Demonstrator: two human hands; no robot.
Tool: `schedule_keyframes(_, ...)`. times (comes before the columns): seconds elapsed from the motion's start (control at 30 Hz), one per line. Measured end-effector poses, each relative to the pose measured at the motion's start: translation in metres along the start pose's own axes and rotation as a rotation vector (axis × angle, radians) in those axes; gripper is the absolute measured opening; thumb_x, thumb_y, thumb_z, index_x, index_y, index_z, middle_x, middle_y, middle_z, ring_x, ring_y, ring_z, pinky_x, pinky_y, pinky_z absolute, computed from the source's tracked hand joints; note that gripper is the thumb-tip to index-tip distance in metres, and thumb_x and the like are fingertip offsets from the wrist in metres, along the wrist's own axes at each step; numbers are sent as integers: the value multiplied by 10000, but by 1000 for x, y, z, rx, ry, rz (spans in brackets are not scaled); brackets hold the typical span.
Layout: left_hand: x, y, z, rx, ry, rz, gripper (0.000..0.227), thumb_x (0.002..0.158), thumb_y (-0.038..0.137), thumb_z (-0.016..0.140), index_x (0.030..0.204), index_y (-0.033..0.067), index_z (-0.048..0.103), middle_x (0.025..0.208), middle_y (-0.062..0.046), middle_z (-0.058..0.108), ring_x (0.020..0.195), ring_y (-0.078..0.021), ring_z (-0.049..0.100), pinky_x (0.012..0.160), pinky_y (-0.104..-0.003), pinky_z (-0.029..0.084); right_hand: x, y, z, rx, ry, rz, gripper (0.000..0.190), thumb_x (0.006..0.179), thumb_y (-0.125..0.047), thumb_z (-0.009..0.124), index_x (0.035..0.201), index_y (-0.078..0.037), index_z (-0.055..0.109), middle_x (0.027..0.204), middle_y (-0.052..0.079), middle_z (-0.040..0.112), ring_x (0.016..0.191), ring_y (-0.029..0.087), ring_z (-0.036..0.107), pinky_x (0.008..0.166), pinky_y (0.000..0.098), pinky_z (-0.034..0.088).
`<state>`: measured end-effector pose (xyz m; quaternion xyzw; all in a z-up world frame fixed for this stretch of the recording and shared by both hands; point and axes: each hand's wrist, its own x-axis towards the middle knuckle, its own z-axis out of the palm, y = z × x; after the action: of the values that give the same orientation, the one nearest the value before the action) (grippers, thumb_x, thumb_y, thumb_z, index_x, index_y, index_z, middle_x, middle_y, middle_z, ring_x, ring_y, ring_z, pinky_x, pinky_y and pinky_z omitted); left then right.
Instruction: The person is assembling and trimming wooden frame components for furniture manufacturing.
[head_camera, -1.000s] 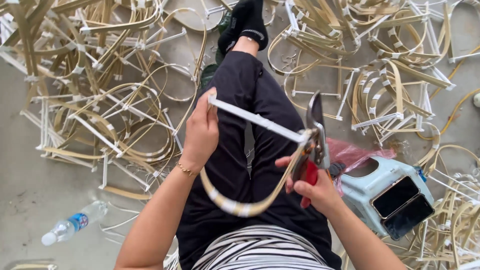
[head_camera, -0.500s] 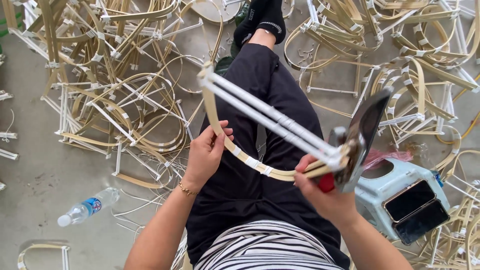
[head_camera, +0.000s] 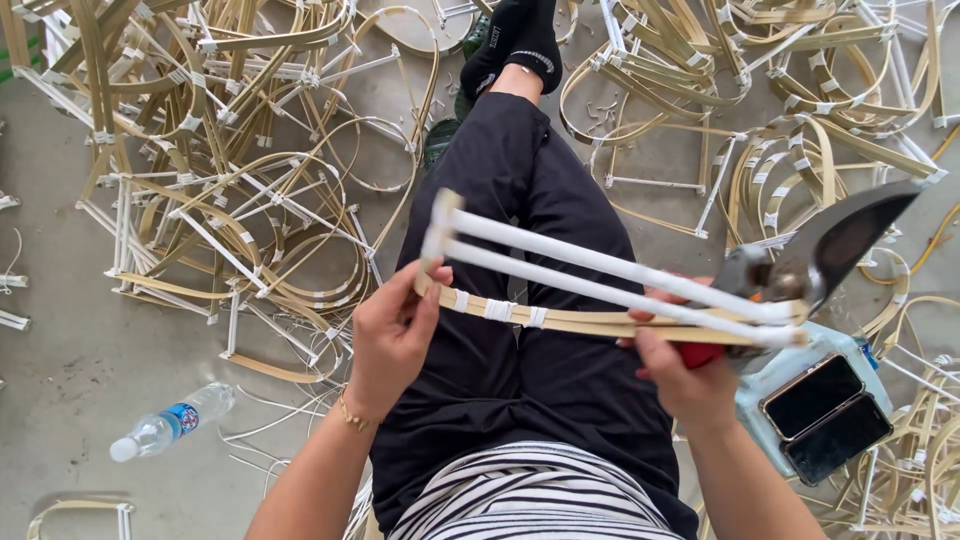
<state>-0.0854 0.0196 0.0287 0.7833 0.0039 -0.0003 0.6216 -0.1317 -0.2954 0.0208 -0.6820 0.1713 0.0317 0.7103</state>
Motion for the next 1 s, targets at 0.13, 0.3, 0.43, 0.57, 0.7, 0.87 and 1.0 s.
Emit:
schedule_keyframes(0.13,-8,32,-1,132,-9,127,294,994,34,655,1286,0,658,1131,-119,759,986,-154,762,861,-278,629,14,7,-13,304,-191,-266,276,999,2,695,1189,-31,497,1106,131,656,989,205,669,841,373,612)
schedule_keyframes(0.3,-14,52,-4,302,-101,390,385,911,-17,703,1290,11,644,1159,-134,736,1035,-253,748,902,-334,602,25,-8,-2,688,-80,-104,266,1029,-246,548,1203,-72,447,1027,206,665,1092,270,696,1001,425,621)
schedule_keyframes(0.43,-15,57,-1,327,-115,455,396,889,-16,728,1275,10,641,1176,-145,729,1051,-281,739,915,-347,600,22,6,-11,417,-85,-264,448,947,48,662,1311,-83,435,1125,188,651,913,264,701,840,436,637)
schedule_keyframes(0.57,-9,36,-11,91,-161,295,336,965,117,680,1276,0,636,1221,-138,712,1081,-261,729,923,-331,604,27,16,-13,467,-140,-296,446,960,54,672,1323,-75,447,1130,197,660,869,221,677,829,424,639)
schedule_keyframes(0.7,-6,6,-20,-320,-206,-245,464,1072,337,493,1337,-19,630,1246,-128,701,1036,-206,708,847,-310,604,34,31,-26,396,-165,-268,443,936,20,734,1263,-62,446,1086,195,661,818,223,669,753,413,630)
schedule_keyframes(0.87,-23,-26,-37,-355,-324,-299,464,1073,348,492,1309,-31,617,1232,-140,704,1037,-218,714,850,-324,604,37,49,-41,367,-60,-14,500,843,-25,682,1299,-82,486,1057,150,691,743,240,713,556,310,573)
schedule_keyframes(1.0,-61,-54,-85,-366,-406,-350,467,1074,360,490,1281,-43,604,1217,-151,706,1038,-229,720,854,-339,605,32,62,-36,357,-75,160,451,822,-63,646,1248,-29,503,1036,132,708,736,220,731,388,228,480)
